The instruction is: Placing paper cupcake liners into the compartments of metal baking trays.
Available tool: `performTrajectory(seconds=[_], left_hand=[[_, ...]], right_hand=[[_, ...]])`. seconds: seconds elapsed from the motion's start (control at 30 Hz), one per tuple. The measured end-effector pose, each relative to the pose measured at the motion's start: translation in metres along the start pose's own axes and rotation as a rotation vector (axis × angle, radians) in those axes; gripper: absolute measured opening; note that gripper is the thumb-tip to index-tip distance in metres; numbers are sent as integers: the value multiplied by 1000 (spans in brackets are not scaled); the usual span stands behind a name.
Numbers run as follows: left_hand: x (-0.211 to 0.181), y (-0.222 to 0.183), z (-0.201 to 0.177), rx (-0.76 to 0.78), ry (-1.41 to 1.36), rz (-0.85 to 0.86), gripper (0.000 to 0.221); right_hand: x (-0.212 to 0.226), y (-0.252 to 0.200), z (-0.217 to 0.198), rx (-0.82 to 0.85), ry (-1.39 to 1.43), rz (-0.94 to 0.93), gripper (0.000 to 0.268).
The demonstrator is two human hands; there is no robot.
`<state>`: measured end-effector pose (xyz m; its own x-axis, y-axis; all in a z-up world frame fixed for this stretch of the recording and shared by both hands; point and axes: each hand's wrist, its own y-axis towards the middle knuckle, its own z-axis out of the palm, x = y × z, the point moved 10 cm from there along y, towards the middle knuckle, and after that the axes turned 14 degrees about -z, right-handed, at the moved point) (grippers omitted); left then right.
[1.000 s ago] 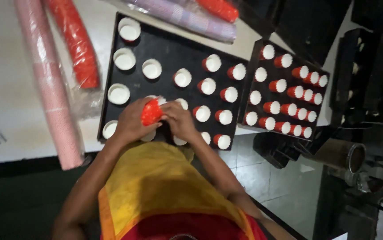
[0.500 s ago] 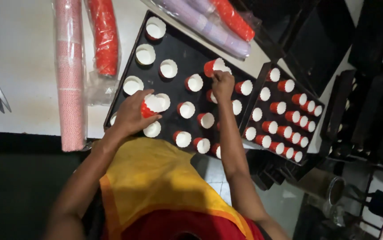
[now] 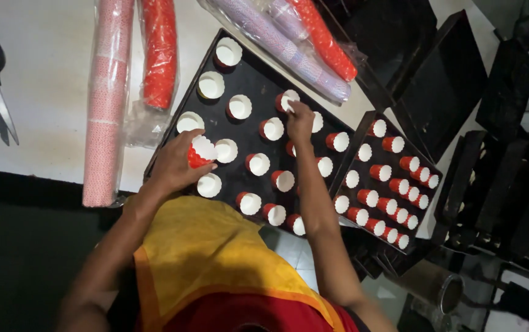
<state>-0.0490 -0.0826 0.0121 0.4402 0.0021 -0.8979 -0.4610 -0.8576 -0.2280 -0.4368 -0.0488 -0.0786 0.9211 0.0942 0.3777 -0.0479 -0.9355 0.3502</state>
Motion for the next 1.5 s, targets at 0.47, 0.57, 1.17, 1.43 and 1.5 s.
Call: performTrajectory(seconds=[0.47, 0.57, 1.17, 1.43, 1.5], left_hand=[[-7, 9, 14, 60, 44, 62, 82], [-6, 9, 9, 54, 17, 66, 83], [3, 6, -5, -2, 16, 33, 80], [17, 14, 3, 74, -6, -84, 83], [20, 18, 7, 45, -4, -53, 84]], right_hand=[[72, -66, 33, 210, -120, 37, 14], [82, -61, 27, 187, -138, 7, 18], [138, 12, 100, 242, -158, -228, 18], [189, 30, 42, 76, 60, -177, 19], [209, 27, 29, 37, 196, -131, 15]])
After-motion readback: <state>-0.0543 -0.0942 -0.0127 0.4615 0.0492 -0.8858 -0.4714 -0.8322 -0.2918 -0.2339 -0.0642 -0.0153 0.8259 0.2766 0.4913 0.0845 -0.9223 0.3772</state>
